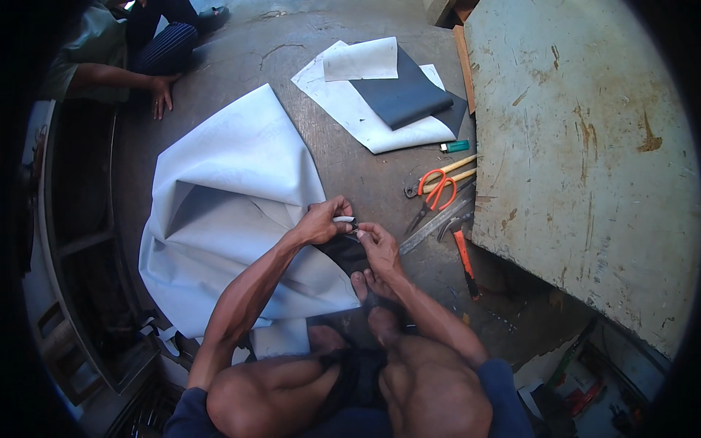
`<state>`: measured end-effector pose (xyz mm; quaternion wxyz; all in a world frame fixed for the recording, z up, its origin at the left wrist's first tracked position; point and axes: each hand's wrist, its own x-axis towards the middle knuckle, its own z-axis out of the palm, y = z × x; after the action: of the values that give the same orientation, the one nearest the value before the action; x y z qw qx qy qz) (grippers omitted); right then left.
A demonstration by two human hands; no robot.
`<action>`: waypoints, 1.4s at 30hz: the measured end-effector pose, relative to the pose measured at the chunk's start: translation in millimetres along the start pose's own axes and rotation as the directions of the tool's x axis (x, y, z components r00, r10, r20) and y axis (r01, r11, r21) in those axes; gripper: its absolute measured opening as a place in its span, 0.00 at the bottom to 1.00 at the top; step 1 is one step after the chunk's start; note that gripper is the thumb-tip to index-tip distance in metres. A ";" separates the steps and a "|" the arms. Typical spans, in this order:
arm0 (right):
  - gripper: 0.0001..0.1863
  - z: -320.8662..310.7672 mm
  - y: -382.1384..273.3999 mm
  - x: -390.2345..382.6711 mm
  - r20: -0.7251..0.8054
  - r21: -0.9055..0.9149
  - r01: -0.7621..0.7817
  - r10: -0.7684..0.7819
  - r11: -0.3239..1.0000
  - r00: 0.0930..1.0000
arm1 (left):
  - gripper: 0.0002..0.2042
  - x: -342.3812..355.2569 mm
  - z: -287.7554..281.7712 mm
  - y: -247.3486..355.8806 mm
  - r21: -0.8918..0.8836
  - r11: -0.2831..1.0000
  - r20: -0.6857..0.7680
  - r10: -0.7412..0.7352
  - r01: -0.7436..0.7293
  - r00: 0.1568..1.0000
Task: The person prepares upholstery material by hand-fusing edges using a lighter and trimming excess with shears while working on the floor.
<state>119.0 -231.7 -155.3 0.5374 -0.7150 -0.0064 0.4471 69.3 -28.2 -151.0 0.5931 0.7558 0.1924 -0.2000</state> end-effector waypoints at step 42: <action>0.14 2.5 -9.2 -2.2 -0.009 -0.028 -0.081 0.081 0.996 0.997 | 0.16 -4.8 10.9 -1.8 0.059 0.998 -0.036 0.037 -0.035 0.999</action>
<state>120.4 -227.0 -146.9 0.5085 -0.7242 0.0185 0.4655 63.5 -38.6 -152.3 0.5707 0.7796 0.1838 -0.1809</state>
